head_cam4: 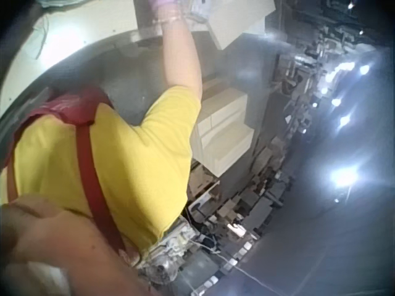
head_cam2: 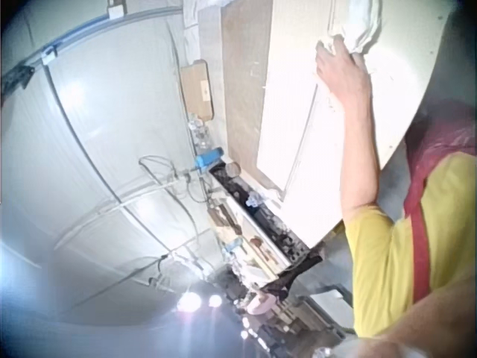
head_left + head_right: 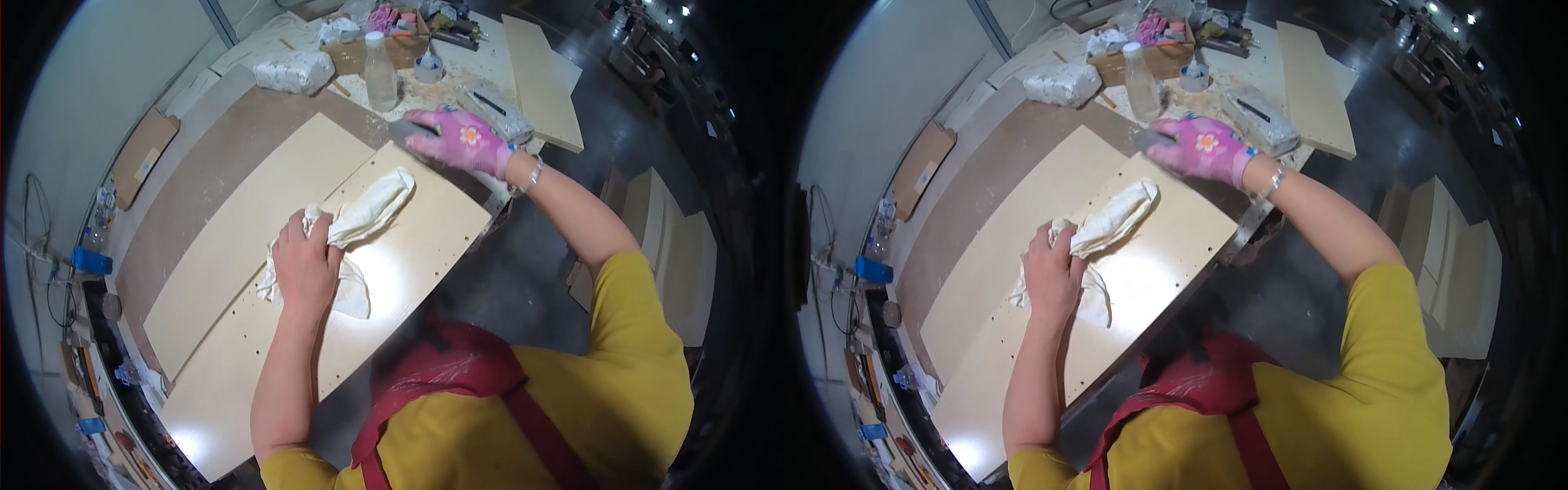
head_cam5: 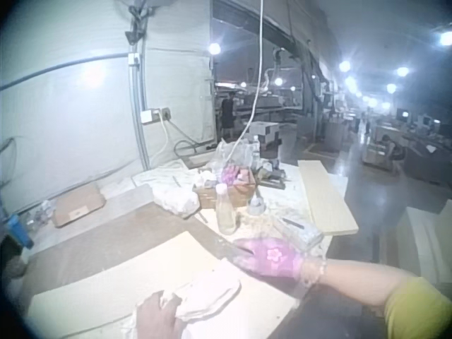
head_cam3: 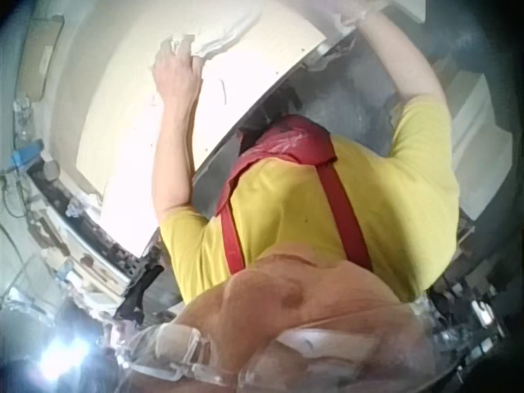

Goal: The person sands a large, light-colored wooden board using a sanding block held in their right hand. They repeatedly wipe the surface with a white cloth held in their left hand to remove dust. The person works on the board's surface and edges throughout the clip.

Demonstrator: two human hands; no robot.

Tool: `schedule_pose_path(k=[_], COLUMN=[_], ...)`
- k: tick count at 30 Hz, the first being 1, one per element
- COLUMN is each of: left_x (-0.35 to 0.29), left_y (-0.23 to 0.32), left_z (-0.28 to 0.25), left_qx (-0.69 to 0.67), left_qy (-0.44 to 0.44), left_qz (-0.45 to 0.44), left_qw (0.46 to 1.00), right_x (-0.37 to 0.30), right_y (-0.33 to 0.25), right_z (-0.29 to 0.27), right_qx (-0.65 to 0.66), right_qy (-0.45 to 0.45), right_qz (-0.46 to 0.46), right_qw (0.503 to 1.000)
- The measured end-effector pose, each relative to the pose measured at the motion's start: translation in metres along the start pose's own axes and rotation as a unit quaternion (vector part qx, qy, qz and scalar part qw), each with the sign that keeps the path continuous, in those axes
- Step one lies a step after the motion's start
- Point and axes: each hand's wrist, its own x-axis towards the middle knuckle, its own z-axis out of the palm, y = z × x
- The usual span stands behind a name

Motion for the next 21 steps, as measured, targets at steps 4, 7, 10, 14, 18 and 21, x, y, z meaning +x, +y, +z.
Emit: schedule_pose_path(k=[4, 7, 10, 14, 18, 21], left_x=[0.003, 0.002, -0.025, -0.109, -0.162, -0.169], left_y=[0.004, 0.002, 0.011, 0.016, 0.012, 0.014], left_z=[-0.001, -0.011, -0.058, -0.122, -0.099, -0.096], left_qx=[0.006, -0.019, -0.088, -0.047, 0.040, 0.019], left_qy=[-0.004, 0.004, -0.087, -0.200, -0.141, -0.117], left_qz=[0.018, 0.017, -0.032, 0.019, 0.070, 0.050], left_qw=[1.000, 1.000, 0.992, 0.978, 0.987, 0.992], right_x=[0.020, 0.059, 0.045, 0.040, 0.008, -0.002], right_y=[0.017, 0.043, -0.008, -0.034, -0.148, -0.191], right_z=[0.025, 0.004, -0.033, 0.000, 0.090, 0.124], right_qx=[-0.036, -0.136, -0.058, -0.130, -0.025, 0.026], right_qy=[0.033, -0.003, -0.021, -0.104, 0.044, 0.054], right_qz=[0.007, 0.032, -0.028, -0.013, -0.253, -0.313], right_qw=[0.999, 0.990, 0.998, 0.986, 0.966, 0.948])
